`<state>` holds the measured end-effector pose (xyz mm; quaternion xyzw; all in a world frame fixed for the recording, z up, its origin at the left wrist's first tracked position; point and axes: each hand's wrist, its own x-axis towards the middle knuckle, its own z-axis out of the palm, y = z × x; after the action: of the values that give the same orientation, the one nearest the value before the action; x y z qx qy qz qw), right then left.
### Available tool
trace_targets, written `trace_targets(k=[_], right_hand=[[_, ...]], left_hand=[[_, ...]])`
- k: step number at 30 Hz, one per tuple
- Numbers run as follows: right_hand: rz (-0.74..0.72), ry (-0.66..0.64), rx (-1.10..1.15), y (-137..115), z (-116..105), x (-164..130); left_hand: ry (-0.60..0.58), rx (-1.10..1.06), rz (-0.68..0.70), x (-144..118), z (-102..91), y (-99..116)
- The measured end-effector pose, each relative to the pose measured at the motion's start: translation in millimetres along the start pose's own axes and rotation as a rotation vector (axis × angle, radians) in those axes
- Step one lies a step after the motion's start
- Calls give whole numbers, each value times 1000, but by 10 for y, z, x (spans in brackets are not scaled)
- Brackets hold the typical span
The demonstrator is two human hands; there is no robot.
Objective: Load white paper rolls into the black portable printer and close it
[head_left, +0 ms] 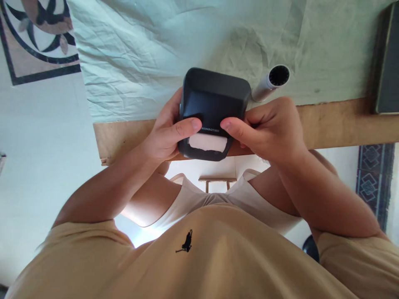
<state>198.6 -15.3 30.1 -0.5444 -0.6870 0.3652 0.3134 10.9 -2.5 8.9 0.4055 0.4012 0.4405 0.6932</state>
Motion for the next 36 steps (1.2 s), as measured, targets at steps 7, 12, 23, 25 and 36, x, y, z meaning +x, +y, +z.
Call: trace_targets(k=[7,12,23,25,36], right_hand=[[17,18,-4,12,13,-1],[-31,60,-6,5,20,-11],[-101,103,-111,84,68,-19],[-118,102,-127,83,63,-37],[-173,112,-194,84,85,-53]], left_hand=[[5,8,-13,-3,1,38],[-61,-3,26,-1,-89,-2],[67,-171,-65,55,24,69],[69,-175,-96,55,15,87],[109,-258,-117,48,120,216]])
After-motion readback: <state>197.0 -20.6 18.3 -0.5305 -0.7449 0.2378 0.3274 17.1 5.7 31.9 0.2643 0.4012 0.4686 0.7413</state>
